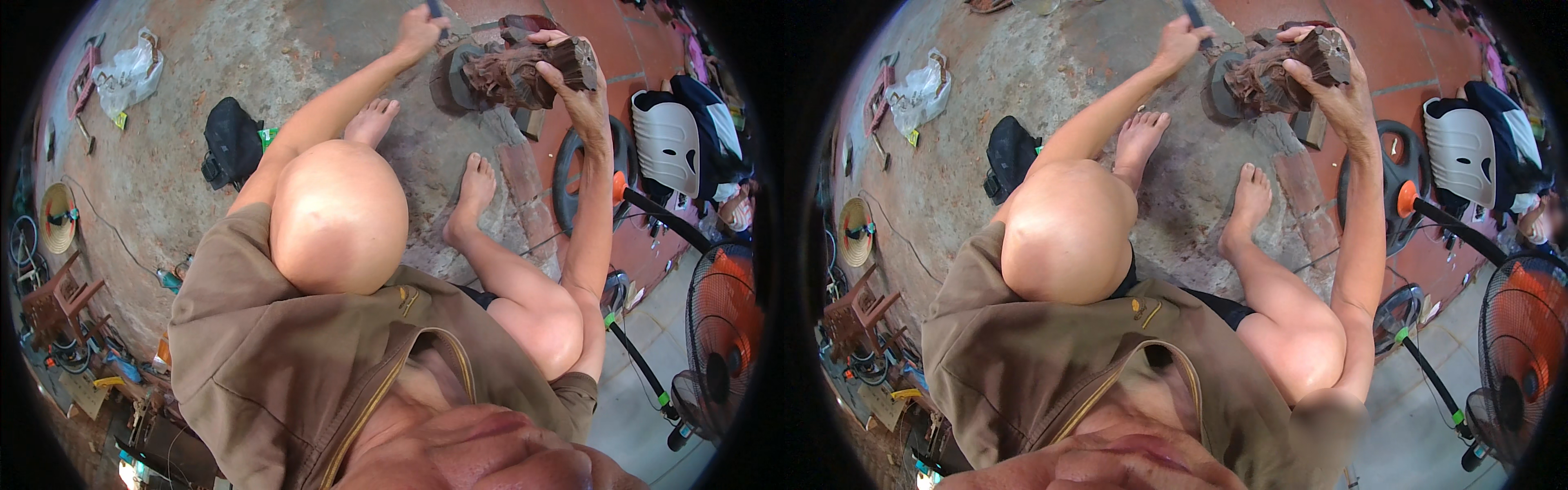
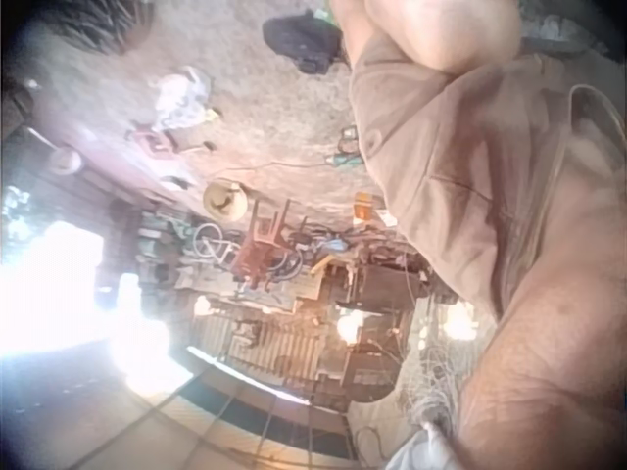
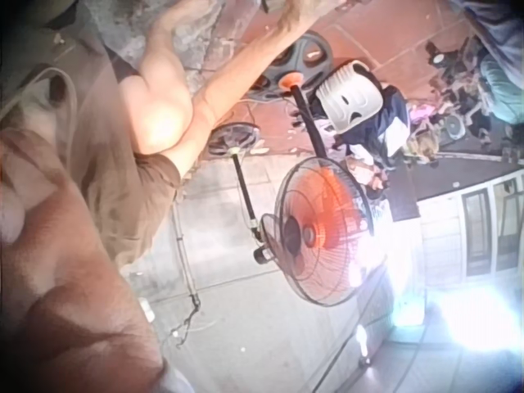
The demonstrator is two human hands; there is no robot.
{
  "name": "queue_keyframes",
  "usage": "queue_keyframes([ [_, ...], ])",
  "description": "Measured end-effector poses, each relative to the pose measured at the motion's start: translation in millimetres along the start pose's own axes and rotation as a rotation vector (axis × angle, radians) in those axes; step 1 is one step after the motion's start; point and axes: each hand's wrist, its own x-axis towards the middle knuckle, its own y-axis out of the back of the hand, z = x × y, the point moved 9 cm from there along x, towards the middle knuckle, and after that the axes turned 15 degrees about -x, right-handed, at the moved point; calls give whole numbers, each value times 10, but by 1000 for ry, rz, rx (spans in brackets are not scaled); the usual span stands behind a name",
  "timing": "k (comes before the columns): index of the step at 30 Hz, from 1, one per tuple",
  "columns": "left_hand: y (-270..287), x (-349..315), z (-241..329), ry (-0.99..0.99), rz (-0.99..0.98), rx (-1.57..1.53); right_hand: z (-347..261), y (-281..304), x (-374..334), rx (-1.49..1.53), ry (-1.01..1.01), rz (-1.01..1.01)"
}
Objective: The person sits on the floor and carves a piece of wood using a knife held in the right hand. The wood is held in the left hand and rotated as the person shapes it with the knife.
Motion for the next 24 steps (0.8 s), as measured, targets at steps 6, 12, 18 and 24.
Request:
queue_keyframes([
  [6,5,-228,-70,198,11,-326,56,125,11,65,-67,43],
  [12,-59,-468,3,291,-14,-484,80,30,112,-42,-112,78],
  [18,2,-665,-55,340,-19,-404,-6,-92,148,-142,-8,183],
  [24,53,-661,-58,312,-50,-195,-620,-342,16,-598,245,78],
])
